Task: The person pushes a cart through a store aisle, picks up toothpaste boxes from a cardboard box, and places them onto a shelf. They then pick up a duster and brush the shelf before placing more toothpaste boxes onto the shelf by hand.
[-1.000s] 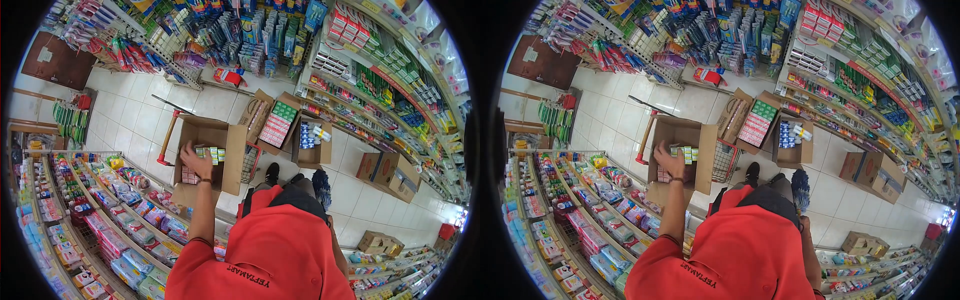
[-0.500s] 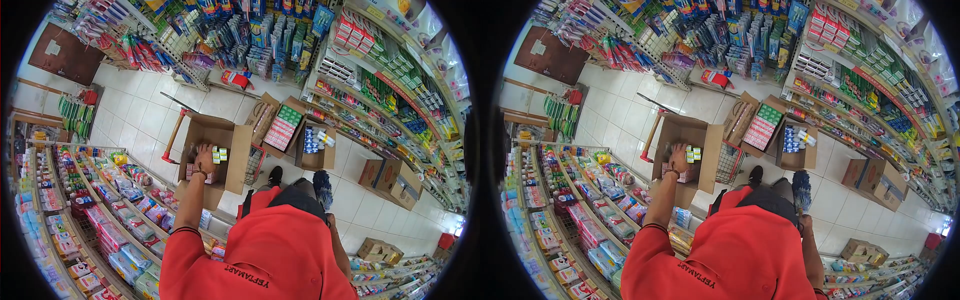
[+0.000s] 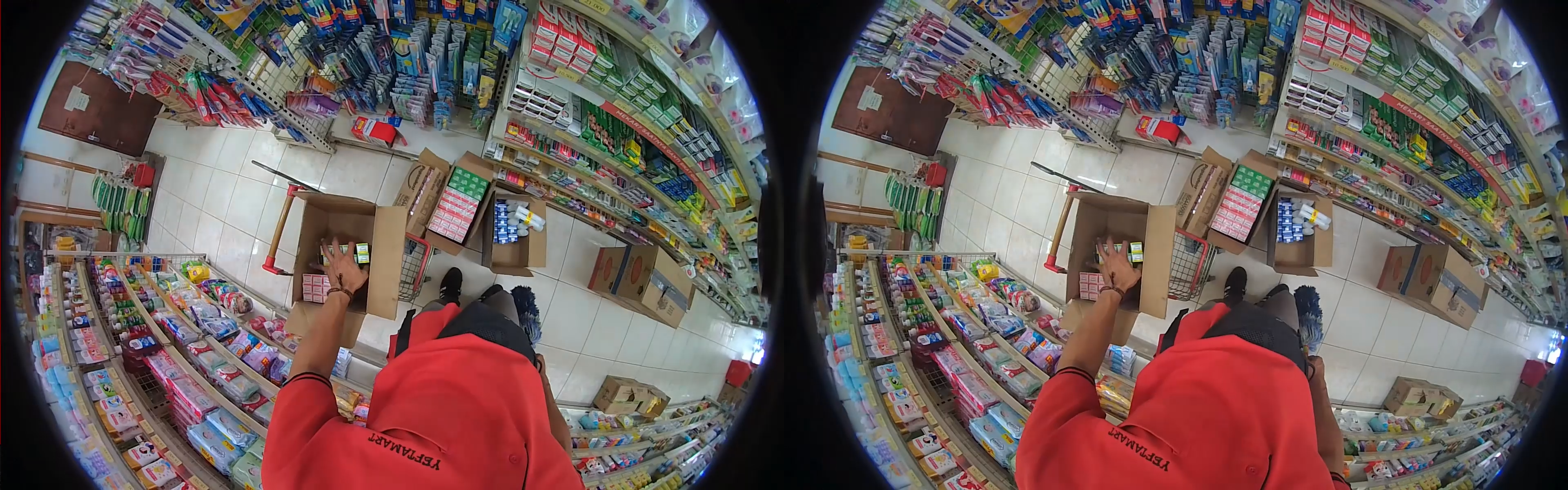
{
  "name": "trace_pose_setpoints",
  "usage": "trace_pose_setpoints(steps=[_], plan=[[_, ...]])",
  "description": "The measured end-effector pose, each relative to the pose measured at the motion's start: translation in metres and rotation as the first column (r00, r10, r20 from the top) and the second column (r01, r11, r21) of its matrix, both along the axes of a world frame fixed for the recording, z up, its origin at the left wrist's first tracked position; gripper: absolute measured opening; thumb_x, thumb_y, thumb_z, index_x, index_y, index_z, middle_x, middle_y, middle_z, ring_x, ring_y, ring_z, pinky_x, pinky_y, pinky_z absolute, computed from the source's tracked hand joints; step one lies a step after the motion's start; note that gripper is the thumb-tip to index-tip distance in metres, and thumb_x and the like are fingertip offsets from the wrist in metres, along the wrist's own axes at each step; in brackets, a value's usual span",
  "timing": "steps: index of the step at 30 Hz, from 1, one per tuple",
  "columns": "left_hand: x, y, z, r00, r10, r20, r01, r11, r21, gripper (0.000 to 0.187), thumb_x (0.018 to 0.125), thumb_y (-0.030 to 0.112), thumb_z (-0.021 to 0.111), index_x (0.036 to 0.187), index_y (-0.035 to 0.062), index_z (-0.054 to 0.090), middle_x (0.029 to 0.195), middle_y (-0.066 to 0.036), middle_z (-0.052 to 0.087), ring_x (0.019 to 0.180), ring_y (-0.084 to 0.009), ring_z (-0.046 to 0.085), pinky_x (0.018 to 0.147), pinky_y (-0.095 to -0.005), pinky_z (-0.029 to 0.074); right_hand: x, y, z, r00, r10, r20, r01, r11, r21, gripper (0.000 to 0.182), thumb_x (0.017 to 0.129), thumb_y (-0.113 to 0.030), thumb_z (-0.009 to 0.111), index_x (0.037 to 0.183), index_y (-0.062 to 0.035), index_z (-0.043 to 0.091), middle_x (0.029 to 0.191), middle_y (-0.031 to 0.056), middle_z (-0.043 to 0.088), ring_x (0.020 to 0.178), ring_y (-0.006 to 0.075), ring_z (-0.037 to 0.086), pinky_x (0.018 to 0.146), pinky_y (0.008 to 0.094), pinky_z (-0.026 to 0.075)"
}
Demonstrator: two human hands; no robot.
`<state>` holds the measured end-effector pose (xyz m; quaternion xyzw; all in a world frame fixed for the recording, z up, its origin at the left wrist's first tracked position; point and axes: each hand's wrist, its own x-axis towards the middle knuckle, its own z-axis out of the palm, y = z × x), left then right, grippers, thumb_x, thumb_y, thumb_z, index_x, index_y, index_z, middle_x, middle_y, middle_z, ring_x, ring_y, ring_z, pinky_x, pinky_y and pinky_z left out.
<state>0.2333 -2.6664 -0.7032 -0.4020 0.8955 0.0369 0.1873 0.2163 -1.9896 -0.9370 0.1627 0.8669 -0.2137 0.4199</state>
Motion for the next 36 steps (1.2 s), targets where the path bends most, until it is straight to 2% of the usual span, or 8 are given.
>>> trace_pose_setpoints(steps=[5, 8, 11, 16, 18, 22, 25, 36], plan=[[0.019, -0.006, -0.033, 0.92, -0.337, -0.199, 0.316, 0.94, -0.129, 0.068, 0.077, 0.016, 0.062, 0.142, 0.0311, 0.049, 0.161, -0.01, 0.021, 0.152, -0.0388, 0.005, 0.103, -0.0866, 0.009, -0.002, -0.015, 0.027, 0.994, 0.079, -0.07, -0.077, 0.997, 0.026, 0.053, 0.083, -0.052, 0.068, 0.089, 0.0008, 0.073, 0.09, 0.0268, 0.07, 0.091, 0.0404, 0.071, 0.071, 0.0469, 0.052], [0.02, -0.006, -0.023, 0.936, -0.313, -0.162, 0.315, 0.949, -0.014, 0.066, 0.075, 0.02, 0.066, 0.139, 0.0295, 0.053, 0.161, -0.008, 0.021, 0.152, -0.0371, 0.005, 0.104, -0.0863, 0.007, -0.004, -0.003, 0.006, 0.987, 0.129, -0.096, -0.129, 0.992, 0.006, 0.05, 0.083, -0.05, 0.067, 0.09, -0.0002, 0.073, 0.091, 0.0272, 0.07, 0.092, 0.0405, 0.07, 0.073, 0.0475, 0.052], [0.023, -0.003, -0.013, 0.953, -0.253, -0.164, 0.256, 0.967, -0.001, 0.065, 0.072, 0.031, 0.071, 0.136, 0.0262, 0.056, 0.161, -0.01, 0.022, 0.152, -0.0378, 0.005, 0.104, -0.0855, 0.007, -0.014, 0.002, -0.014, 0.977, 0.209, -0.031, -0.206, 0.976, 0.076, 0.049, 0.082, -0.049, 0.068, 0.09, -0.0006, 0.073, 0.091, 0.0277, 0.07, 0.093, 0.041, 0.07, 0.075, 0.0475, 0.052], [0.021, -0.002, -0.005, 0.991, -0.083, -0.11, 0.076, 0.995, -0.07, 0.069, 0.071, 0.042, 0.072, 0.135, 0.02, 0.056, 0.158, -0.014, 0.026, 0.149, -0.0412, 0.01, 0.105, -0.084, 0.012, -0.032, -0.043, 0.078, 0.99, 0.108, -0.095, -0.106, 0.994, 0.028, 0.047, 0.079, -0.047, 0.07, 0.09, -0.0005, 0.073, 0.092, 0.0276, 0.07, 0.094, 0.0409, 0.07, 0.076, 0.0471, 0.053], [0.026, -0.014, -0.02, 0.977, 0.108, -0.185, -0.126, 0.988, -0.086, 0.073, 0.071, 0.04, 0.073, 0.137, 0.0164, 0.053, 0.154, -0.015, 0.029, 0.147, -0.0449, 0.014, 0.104, -0.0833, 0.018, -0.031, -0.048, 0.086, 0.991, 0.103, -0.089, -0.101, 0.995, 0.021, 0.048, 0.078, -0.046, 0.07, 0.09, -0.0001, 0.073, 0.092, 0.0277, 0.07, 0.094, 0.0408, 0.07, 0.076, 0.0472, 0.052], [0.039, -0.033, -0.051, 0.906, 0.074, -0.418, -0.119, 0.99, -0.081, 0.091, 0.066, 0.039, 0.085, 0.143, 0.0167, 0.042, 0.152, -0.018, 0.029, 0.143, -0.05, 0.02, 0.105, -0.0764, 0.03, -0.035, -0.057, 0.115, 0.982, 0.089, -0.167, -0.09, 0.996, 0.005, 0.05, 0.077, -0.046, 0.071, 0.092, 0.0016, 0.073, 0.089, 0.0269, 0.071, 0.09, 0.0381, 0.071, 0.075, 0.0457, 0.052], [0.009, -0.01, 0.016, 0.976, 0.129, -0.178, -0.142, 0.988, -0.066, 0.097, 0.064, 0.042, 0.087, 0.144, 0.0138, 0.04, 0.151, -0.021, 0.03, 0.14, -0.0502, 0.027, 0.108, -0.0688, 0.033, -0.03, -0.044, 0.093, 0.994, 0.052, -0.092, -0.054, 0.998, -0.026, 0.053, 0.077, -0.048, 0.071, 0.091, 0.0025, 0.073, 0.087, 0.0265, 0.07, 0.087, 0.0363, 0.072, 0.073, 0.0448, 0.052], [-0.001, -0.013, 0.012, 0.993, 0.117, 0.021, -0.113, 0.984, -0.138, 0.095, 0.061, 0.036, 0.082, 0.145, 0.0181, 0.042, 0.144, -0.02, 0.036, 0.132, -0.0516, 0.037, 0.102, -0.06, 0.048, 0.0, -0.011, -0.004, 0.991, 0.108, -0.079, -0.107, 0.994, 0.017, 0.053, 0.079, -0.05, 0.07, 0.091, 0.0013, 0.073, 0.087, 0.0264, 0.07, 0.086, 0.037, 0.072, 0.07, 0.0452, 0.052]])
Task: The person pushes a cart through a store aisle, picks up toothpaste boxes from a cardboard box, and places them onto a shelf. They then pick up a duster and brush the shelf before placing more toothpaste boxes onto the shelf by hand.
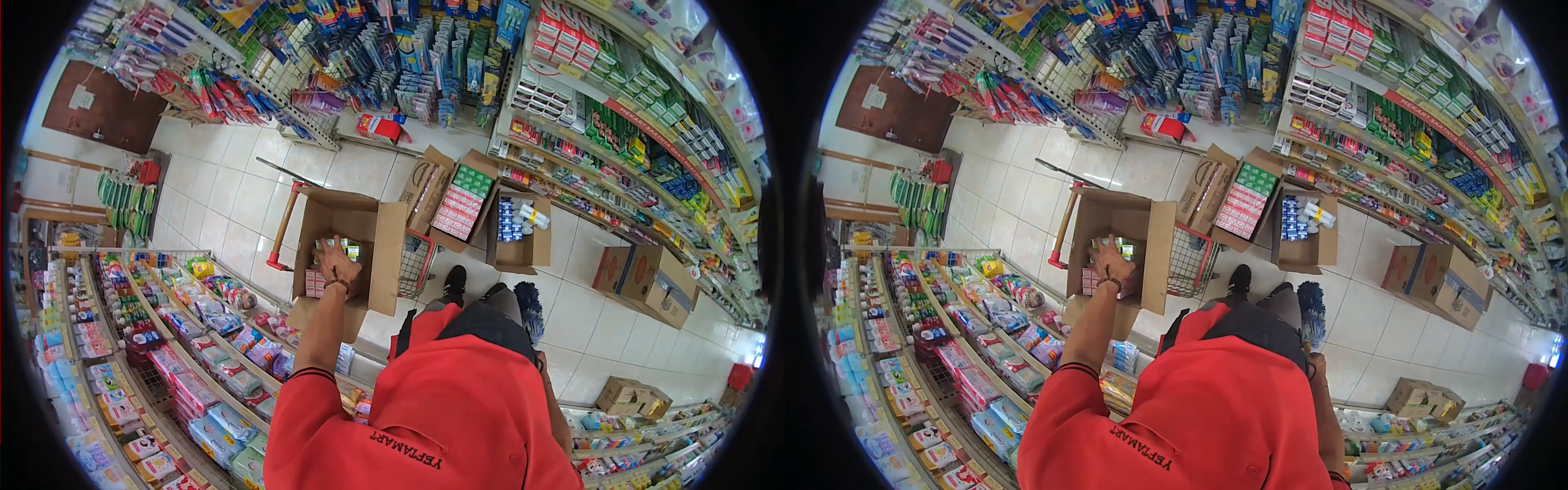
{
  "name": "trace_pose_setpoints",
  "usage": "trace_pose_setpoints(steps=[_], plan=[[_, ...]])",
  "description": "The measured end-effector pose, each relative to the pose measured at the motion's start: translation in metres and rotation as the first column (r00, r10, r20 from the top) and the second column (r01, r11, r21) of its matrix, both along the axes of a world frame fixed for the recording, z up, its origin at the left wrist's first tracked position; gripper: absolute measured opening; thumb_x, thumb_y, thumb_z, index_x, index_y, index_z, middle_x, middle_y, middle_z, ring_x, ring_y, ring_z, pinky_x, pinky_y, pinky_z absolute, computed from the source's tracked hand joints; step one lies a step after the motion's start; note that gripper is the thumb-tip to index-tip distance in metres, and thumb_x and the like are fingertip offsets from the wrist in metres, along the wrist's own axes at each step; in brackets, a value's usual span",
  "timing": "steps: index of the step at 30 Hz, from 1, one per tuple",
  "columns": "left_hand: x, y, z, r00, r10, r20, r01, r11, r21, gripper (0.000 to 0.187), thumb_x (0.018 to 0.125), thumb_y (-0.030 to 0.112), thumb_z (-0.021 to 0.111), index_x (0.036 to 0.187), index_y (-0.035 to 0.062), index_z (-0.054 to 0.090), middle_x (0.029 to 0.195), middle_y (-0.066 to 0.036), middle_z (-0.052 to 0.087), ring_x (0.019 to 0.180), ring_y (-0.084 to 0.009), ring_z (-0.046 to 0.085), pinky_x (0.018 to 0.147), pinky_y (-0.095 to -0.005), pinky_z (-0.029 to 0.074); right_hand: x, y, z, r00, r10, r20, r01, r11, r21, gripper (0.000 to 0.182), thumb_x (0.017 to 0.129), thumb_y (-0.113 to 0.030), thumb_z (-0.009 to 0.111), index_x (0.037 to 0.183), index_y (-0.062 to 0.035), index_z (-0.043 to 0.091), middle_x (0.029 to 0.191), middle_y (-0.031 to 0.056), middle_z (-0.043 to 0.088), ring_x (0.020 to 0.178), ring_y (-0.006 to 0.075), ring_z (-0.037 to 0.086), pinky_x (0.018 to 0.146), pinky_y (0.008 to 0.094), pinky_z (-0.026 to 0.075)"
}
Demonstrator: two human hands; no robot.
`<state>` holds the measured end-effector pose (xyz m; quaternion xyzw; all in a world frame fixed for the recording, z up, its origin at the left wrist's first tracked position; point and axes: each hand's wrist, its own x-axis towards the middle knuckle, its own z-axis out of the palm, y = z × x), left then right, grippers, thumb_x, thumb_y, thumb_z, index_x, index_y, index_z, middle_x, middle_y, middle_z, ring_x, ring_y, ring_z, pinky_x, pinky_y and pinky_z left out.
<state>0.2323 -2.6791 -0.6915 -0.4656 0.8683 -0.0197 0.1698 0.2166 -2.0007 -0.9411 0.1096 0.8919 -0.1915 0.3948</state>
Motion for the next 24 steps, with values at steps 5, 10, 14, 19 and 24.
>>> trace_pose_setpoints(steps=[5, 10, 14, 19, 24], plan=[[0.001, 0.002, 0.003, 0.988, 0.043, -0.146, -0.036, 0.998, 0.05, 0.095, 0.057, 0.027, 0.083, 0.144, 0.0169, 0.045, 0.143, -0.017, 0.038, 0.13, -0.0503, 0.038, 0.097, -0.0663, 0.047, -0.024, -0.04, 0.1, 0.999, -0.038, 0.031, 0.039, 0.999, -0.036, 0.046, 0.08, -0.042, 0.067, 0.092, 0.0017, 0.073, 0.09, 0.0281, 0.069, 0.093, 0.0411, 0.07, 0.076, 0.0462, 0.053], [-0.016, 0.016, 0.075, 0.976, 0.119, -0.181, -0.11, 0.992, 0.058, 0.093, 0.058, 0.03, 0.086, 0.141, 0.0167, 0.048, 0.141, -0.016, 0.038, 0.127, -0.0479, 0.041, 0.095, -0.0709, 0.044, -0.037, -0.031, 0.106, 0.996, 0.081, 0.032, -0.079, 0.996, -0.051, 0.044, 0.079, -0.04, 0.065, 0.092, 0.0015, 0.073, 0.091, 0.0282, 0.069, 0.094, 0.0417, 0.069, 0.078, 0.0473, 0.053], [-0.008, 0.019, 0.133, 0.964, 0.155, -0.218, -0.155, 0.988, 0.015, 0.089, 0.056, 0.029, 0.088, 0.137, 0.0156, 0.053, 0.137, -0.014, 0.04, 0.126, -0.0453, 0.041, 0.091, -0.0718, 0.045, -0.041, -0.005, 0.065, 0.988, 0.155, 0.025, -0.154, 0.987, -0.042, 0.045, 0.08, -0.041, 0.064, 0.092, 0.0015, 0.073, 0.092, 0.0286, 0.069, 0.096, 0.0419, 0.068, 0.079, 0.0484, 0.053], [0.019, 0.021, 0.173, 0.939, 0.174, -0.296, -0.171, 0.985, 0.035, 0.088, 0.054, 0.028, 0.089, 0.134, 0.0156, 0.054, 0.135, -0.014, 0.041, 0.124, -0.0444, 0.041, 0.09, -0.0708, 0.046, -0.055, -0.026, 0.087, 0.984, 0.173, 0.042, -0.172, 0.984, -0.046, 0.048, 0.081, -0.044, 0.064, 0.091, 0.0014, 0.072, 0.093, 0.0281, 0.069, 0.095, 0.0413, 0.069, 0.078, 0.0475, 0.052], [0.037, 0.036, 0.151, 0.956, 0.259, -0.134, -0.262, 0.965, -0.003, 0.092, 0.054, 0.031, 0.09, 0.135, 0.011, 0.052, 0.139, -0.02, 0.039, 0.127, -0.0486, 0.038, 0.095, -0.0645, 0.046, -0.06, -0.037, 0.073, 0.986, 0.157, -0.06, -0.159, 0.987, -0.035, 0.048, 0.081, -0.046, 0.065, 0.086, 0.0012, 0.072, 0.087, 0.0272, 0.07, 0.091, 0.0416, 0.07, 0.075, 0.0483, 0.052]])
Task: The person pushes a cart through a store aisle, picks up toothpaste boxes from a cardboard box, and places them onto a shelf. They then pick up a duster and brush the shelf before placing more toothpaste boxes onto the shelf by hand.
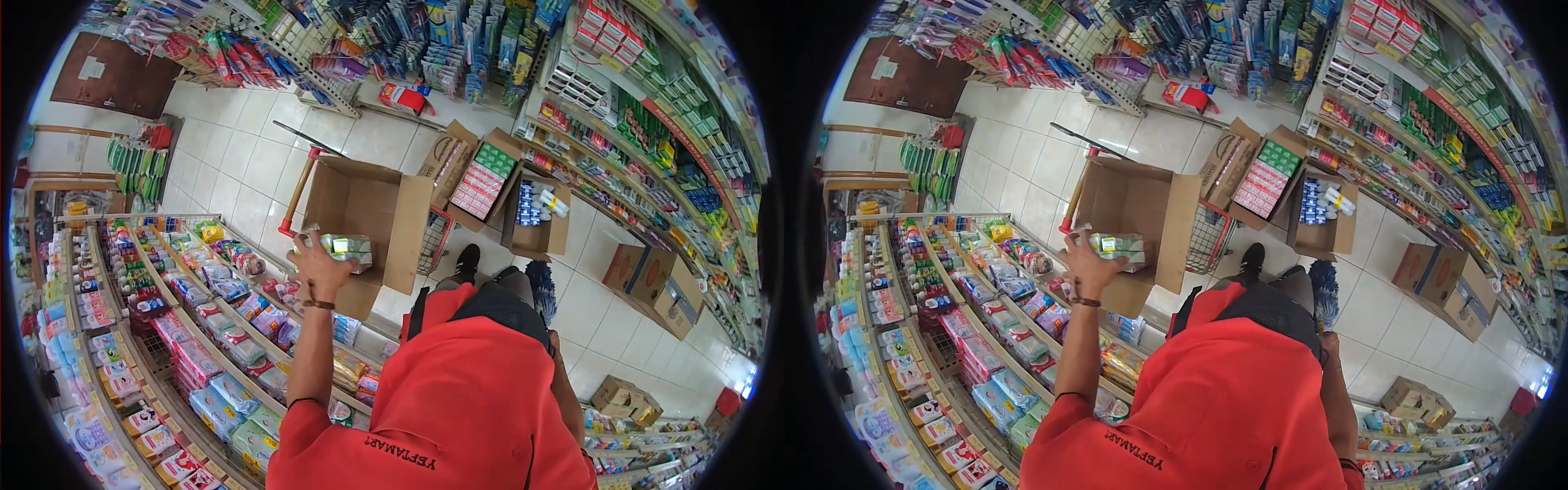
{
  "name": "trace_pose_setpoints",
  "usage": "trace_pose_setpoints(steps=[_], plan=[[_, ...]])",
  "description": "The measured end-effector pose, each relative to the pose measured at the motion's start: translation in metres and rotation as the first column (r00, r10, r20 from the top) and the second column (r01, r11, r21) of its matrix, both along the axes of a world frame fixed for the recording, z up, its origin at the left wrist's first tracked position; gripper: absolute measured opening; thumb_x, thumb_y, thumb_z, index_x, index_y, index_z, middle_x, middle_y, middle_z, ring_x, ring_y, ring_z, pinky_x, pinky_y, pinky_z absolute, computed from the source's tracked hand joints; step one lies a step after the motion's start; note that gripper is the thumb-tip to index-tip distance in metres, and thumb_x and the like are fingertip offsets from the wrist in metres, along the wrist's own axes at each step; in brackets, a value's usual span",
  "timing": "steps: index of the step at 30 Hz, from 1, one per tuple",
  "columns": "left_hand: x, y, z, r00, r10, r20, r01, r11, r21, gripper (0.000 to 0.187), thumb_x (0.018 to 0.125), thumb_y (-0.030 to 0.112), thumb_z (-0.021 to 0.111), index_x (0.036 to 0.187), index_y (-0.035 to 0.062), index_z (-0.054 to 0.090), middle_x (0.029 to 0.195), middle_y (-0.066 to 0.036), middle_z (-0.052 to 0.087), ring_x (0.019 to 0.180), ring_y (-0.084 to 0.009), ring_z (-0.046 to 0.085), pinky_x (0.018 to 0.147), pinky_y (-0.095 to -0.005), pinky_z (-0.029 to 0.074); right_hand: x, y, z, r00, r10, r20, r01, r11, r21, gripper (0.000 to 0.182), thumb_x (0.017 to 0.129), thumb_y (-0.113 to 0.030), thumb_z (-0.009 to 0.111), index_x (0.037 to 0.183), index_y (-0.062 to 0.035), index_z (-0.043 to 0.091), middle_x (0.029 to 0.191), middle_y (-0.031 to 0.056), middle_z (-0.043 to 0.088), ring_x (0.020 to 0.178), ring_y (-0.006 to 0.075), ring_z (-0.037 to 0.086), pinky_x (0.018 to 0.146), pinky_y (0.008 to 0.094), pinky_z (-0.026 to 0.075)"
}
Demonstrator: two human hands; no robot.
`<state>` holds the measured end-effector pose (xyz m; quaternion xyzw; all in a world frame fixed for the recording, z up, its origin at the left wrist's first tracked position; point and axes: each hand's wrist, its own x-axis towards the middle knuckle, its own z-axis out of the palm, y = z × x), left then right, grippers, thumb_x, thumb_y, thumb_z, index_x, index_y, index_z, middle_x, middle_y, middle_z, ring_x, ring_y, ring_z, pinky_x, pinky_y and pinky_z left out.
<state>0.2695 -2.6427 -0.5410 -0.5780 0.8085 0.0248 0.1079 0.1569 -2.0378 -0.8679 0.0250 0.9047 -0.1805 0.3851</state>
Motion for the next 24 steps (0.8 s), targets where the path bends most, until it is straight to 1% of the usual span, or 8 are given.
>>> trace_pose_setpoints(steps=[5, 7, 9, 12, 13, 17, 22, 24], plan=[[0.025, 0.0, -0.018, 0.957, -0.17, -0.236, 0.179, 0.984, 0.015, 0.108, 0.051, 0.043, 0.094, 0.144, 0.0176, 0.045, 0.147, -0.02, 0.034, 0.139, -0.0502, 0.023, 0.099, -0.0761, 0.034, -0.01, 0.0, -0.01, 1.0, 0.011, 0.008, -0.01, 0.998, -0.054, 0.05, 0.082, -0.049, 0.065, 0.083, 0.0004, 0.072, 0.084, 0.0263, 0.07, 0.088, 0.0406, 0.071, 0.073, 0.0492, 0.053], [0.025, 0.001, -0.012, 0.936, -0.272, -0.223, 0.283, 0.959, 0.018, 0.11, 0.05, 0.045, 0.094, 0.145, 0.0216, 0.045, 0.151, -0.017, 0.032, 0.142, -0.0509, 0.017, 0.098, -0.0804, 0.03, -0.021, 0.008, -0.035, 0.982, 0.189, -0.005, -0.189, 0.982, -0.026, 0.05, 0.081, -0.05, 0.065, 0.084, -0.0004, 0.072, 0.086, 0.0263, 0.07, 0.089, 0.0398, 0.071, 0.075, 0.0492, 0.054], [0.02, 0.006, -0.006, 0.937, -0.34, -0.085, 0.347, 0.934, 0.082, 0.112, 0.046, 0.053, 0.094, 0.144, 0.0314, 0.044, 0.16, -0.009, 0.023, 0.149, -0.0482, 0.003, 0.097, -0.0888, 0.017, -0.027, 0.004, -0.035, 0.984, 0.179, 0.023, -0.179, 0.984, 0.013, 0.05, 0.081, -0.049, 0.065, 0.085, -0.0004, 0.073, 0.087, 0.0267, 0.07, 0.09, 0.0403, 0.071, 0.076, 0.0492, 0.054], [0.017, 0.003, 0.001, 0.905, -0.421, -0.068, 0.426, 0.889, 0.166, 0.112, 0.045, 0.055, 0.093, 0.144, 0.0315, 0.044, 0.161, -0.008, 0.022, 0.15, -0.044, 0.004, 0.1, -0.0875, 0.015, -0.028, -0.006, -0.028, 0.989, 0.145, 0.031, -0.146, 0.988, 0.046, 0.05, 0.081, -0.049, 0.065, 0.084, 0.0, 0.073, 0.088, 0.0276, 0.07, 0.092, 0.041, 0.07, 0.078, 0.049, 0.055], [0.018, 0.001, -0.001, 0.881, -0.469, -0.053, 0.472, 0.87, 0.144, 0.112, 0.045, 0.054, 0.093, 0.143, 0.0312, 0.043, 0.158, -0.008, 0.025, 0.149, -0.0423, 0.012, 0.101, -0.0825, 0.027, -0.028, -0.008, -0.026, 0.991, 0.13, 0.008, -0.13, 0.991, 0.039, 0.051, 0.082, -0.05, 0.065, 0.084, 0.0005, 0.073, 0.089, 0.0282, 0.07, 0.094, 0.0414, 0.07, 0.079, 0.0489, 0.054], [0.026, -0.015, 0.0, 0.799, -0.595, -0.086, 0.6, 0.779, 0.183, 0.114, 0.042, 0.052, 0.094, 0.143, 0.033, 0.044, 0.158, -0.005, 0.026, 0.148, -0.0371, 0.017, 0.1, -0.0781, 0.029, -0.027, -0.011, -0.018, 0.996, 0.083, 0.021, -0.084, 0.995, 0.05, 0.058, 0.086, -0.055, 0.061, 0.084, 0.0018, 0.073, 0.09, 0.0294, 0.069, 0.096, 0.0421, 0.069, 0.079, 0.0488, 0.054], [0.026, -0.022, 0.017, 0.639, -0.763, 0.096, 0.731, 0.642, 0.233, 0.096, 0.055, 0.019, 0.089, 0.14, 0.0291, 0.047, 0.15, -0.006, 0.036, 0.142, -0.0363, 0.029, 0.094, -0.0681, 0.042, -0.017, -0.009, -0.023, 0.998, 0.0, 0.065, -0.002, 1.0, 0.022, 0.074, 0.093, -0.066, 0.049, 0.082, 0.0028, 0.072, 0.086, 0.0308, 0.068, 0.094, 0.0442, 0.069, 0.075, 0.0495, 0.052], [0.036, -0.037, -0.008, 0.667, -0.745, 0.008, 0.725, 0.651, 0.223, 0.089, 0.056, 0.011, 0.083, 0.137, 0.0254, 0.049, 0.142, -0.008, 0.041, 0.135, -0.0374, 0.035, 0.093, -0.0632, 0.045, -0.016, -0.005, -0.034, 0.997, 0.037, 0.07, -0.039, 0.999, 0.017, 0.074, 0.094, -0.066, 0.048, 0.082, 0.0031, 0.072, 0.086, 0.031, 0.068, 0.093, 0.0449, 0.069, 0.075, 0.0501, 0.052]])
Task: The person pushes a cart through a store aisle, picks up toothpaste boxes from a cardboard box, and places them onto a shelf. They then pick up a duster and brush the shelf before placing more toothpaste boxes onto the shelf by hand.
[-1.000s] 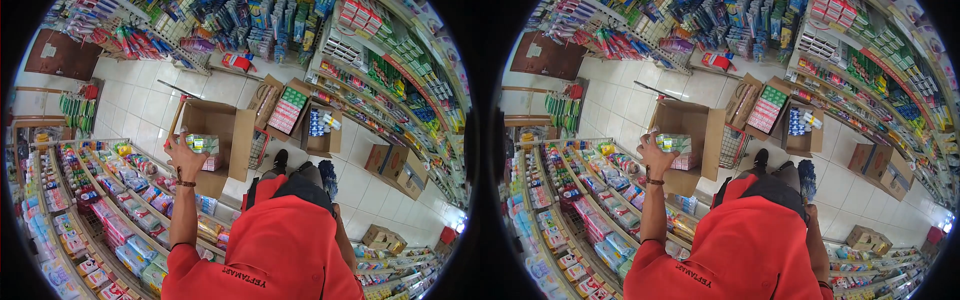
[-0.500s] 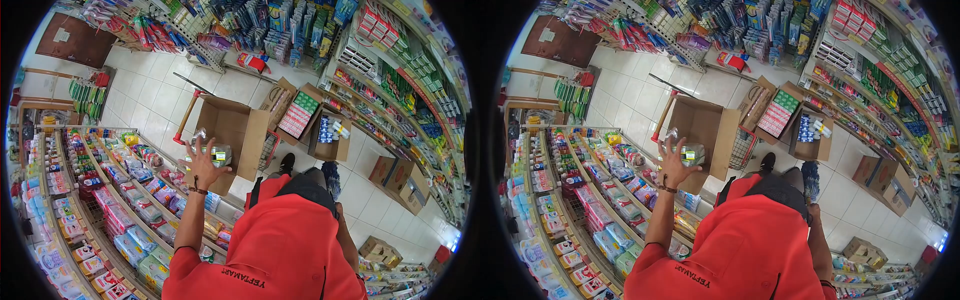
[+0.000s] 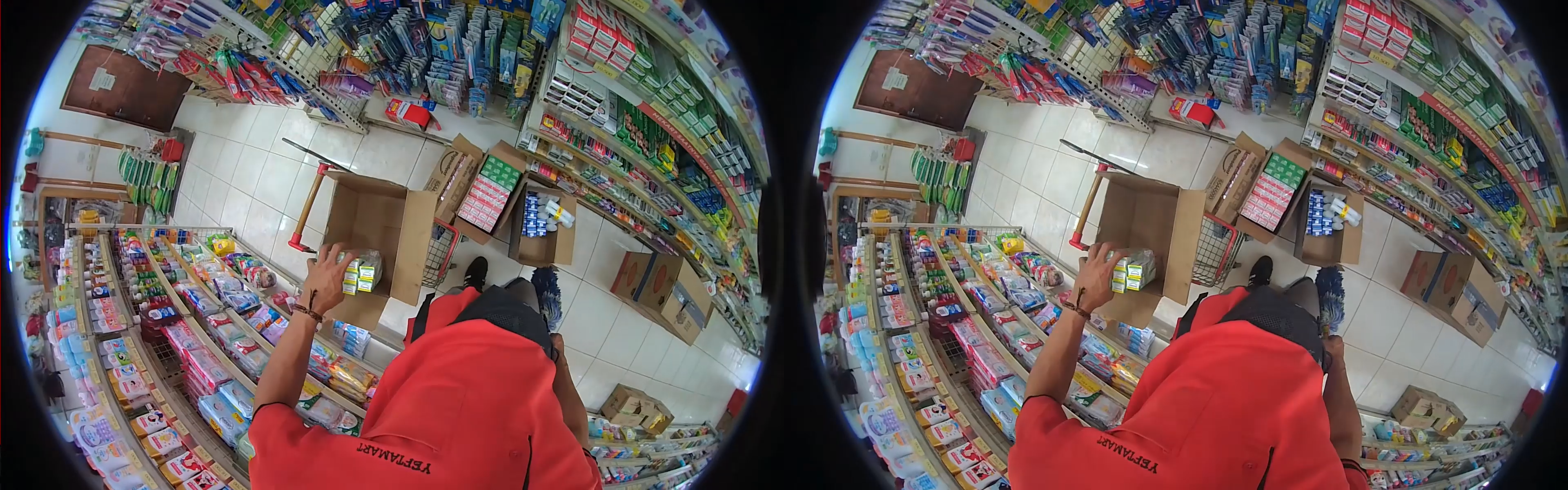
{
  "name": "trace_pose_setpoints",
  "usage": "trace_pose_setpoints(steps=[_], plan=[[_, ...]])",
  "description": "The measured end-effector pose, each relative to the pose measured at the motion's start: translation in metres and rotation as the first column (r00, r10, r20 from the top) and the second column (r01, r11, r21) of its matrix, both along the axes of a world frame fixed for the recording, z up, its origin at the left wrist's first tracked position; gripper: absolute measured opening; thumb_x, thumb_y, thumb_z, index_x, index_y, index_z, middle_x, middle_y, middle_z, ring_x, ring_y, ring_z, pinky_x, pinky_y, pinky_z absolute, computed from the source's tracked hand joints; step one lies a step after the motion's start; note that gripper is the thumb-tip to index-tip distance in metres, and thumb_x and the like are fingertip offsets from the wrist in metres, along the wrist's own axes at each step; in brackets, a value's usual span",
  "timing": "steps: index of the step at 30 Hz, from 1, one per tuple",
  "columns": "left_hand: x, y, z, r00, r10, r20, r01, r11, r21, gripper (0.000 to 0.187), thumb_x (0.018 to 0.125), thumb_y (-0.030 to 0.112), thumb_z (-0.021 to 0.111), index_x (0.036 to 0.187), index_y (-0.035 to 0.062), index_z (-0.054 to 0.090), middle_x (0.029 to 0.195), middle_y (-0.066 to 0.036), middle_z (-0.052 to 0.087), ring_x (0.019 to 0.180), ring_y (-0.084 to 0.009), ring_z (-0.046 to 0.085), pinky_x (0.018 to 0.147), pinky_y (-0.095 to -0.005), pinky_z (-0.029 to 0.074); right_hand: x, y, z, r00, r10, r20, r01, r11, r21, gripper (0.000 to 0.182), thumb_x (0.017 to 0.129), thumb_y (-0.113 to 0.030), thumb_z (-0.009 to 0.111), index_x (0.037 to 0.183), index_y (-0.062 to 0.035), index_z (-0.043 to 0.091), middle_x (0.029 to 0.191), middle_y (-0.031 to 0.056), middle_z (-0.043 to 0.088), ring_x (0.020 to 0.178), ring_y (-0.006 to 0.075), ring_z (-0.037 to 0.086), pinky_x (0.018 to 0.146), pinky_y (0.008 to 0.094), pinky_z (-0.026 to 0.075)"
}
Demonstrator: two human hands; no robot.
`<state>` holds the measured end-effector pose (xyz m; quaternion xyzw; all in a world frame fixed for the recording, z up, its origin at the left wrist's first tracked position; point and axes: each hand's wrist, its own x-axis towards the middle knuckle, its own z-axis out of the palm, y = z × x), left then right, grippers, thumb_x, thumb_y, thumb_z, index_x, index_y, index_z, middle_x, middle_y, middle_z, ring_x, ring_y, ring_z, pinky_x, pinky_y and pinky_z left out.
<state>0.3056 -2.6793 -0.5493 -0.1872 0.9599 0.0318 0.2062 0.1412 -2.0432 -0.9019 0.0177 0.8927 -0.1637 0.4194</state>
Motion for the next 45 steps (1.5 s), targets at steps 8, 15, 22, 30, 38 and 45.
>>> trace_pose_setpoints(steps=[8, 15, 22, 30, 38, 45], plan=[[-0.011, -0.02, -0.017, 0.875, 0.204, -0.439, -0.161, 0.978, 0.134, 0.075, 0.06, 0.001, 0.079, 0.13, 0.0088, 0.054, 0.115, -0.016, 0.054, 0.108, -0.0409, 0.05, 0.087, -0.0482, 0.048, 0.021, -0.004, 0.003, 0.998, -0.053, -0.022, 0.054, 0.998, 0.019, 0.051, 0.09, -0.046, 0.059, 0.089, 0.0033, 0.072, 0.093, 0.0314, 0.068, 0.097, 0.0444, 0.068, 0.08, 0.0513, 0.053], [-0.035, -0.005, -0.059, 0.657, 0.546, -0.52, -0.488, 0.834, 0.259, 0.09, 0.057, 0.019, 0.092, 0.132, -0.0009, 0.047, 0.118, -0.023, 0.055, 0.109, -0.0424, 0.055, 0.094, -0.0479, 0.046, 0.015, -0.03, 0.065, 0.989, -0.141, 0.041, 0.137, 0.987, 0.08, 0.046, 0.08, -0.04, 0.069, 0.097, 0.0026, 0.073, 0.099, 0.0301, 0.069, 0.1, 0.0431, 0.068, 0.083, 0.0488, 0.054], [-0.053, -0.008, -0.148, 0.482, 0.731, -0.484, -0.611, 0.676, 0.412, 0.083, 0.062, 0.027, 0.091, 0.128, 0.0018, 0.048, 0.12, -0.022, 0.057, 0.114, -0.0416, 0.054, 0.097, -0.0495, 0.045, 0.014, -0.016, 0.052, 0.981, -0.192, 0.027, 0.189, 0.978, 0.085, 0.05, 0.081, -0.045, 0.069, 0.096, 0.002, 0.073, 0.1, 0.0297, 0.069, 0.102, 0.0422, 0.068, 0.084, 0.0483, 0.054], [-0.084, -0.019, -0.17, 0.683, 0.718, -0.135, -0.707, 0.696, 0.128, 0.072, 0.07, 0.032, 0.085, 0.13, 0.0075, 0.053, 0.129, -0.019, 0.056, 0.123, -0.0389, 0.052, 0.101, -0.0568, 0.044, 0.015, 0.004, 0.043, 0.994, -0.108, 0.001, 0.108, 0.994, 0.031, 0.054, 0.084, -0.051, 0.065, 0.097, 0.0003, 0.073, 0.097, 0.029, 0.07, 0.101, 0.043, 0.067, 0.082, 0.0493, 0.054], [-0.102, 0.007, -0.142, 0.76, 0.543, -0.356, -0.561, 0.826, 0.062, 0.08, 0.063, 0.032, 0.085, 0.133, 0.0095, 0.053, 0.129, -0.017, 0.051, 0.123, -0.0368, 0.048, 0.101, -0.0532, 0.043, 0.027, 0.014, 0.035, 0.988, -0.137, 0.073, 0.13, 0.987, 0.095, 0.048, 0.08, -0.045, 0.067, 0.096, 0.0004, 0.072, 0.099, 0.0276, 0.07, 0.099, 0.0404, 0.069, 0.078, 0.0478, 0.054], [-0.107, 0.006, -0.158, 0.875, 0.245, -0.417, -0.265, 0.964, 0.009, 0.07, 0.07, 0.025, 0.078, 0.136, 0.0128, 0.056, 0.132, -0.019, 0.05, 0.121, -0.0382, 0.051, 0.099, -0.052, 0.045, 0.028, -0.024, 0.1, 0.905, -0.42, 0.07, 0.421, 0.907, -0.001, 0.038, 0.08, -0.032, 0.07, 0.094, 0.0032, 0.071, 0.089, 0.0223, 0.072, 0.087, 0.0347, 0.072, 0.073, 0.0466, 0.054]])
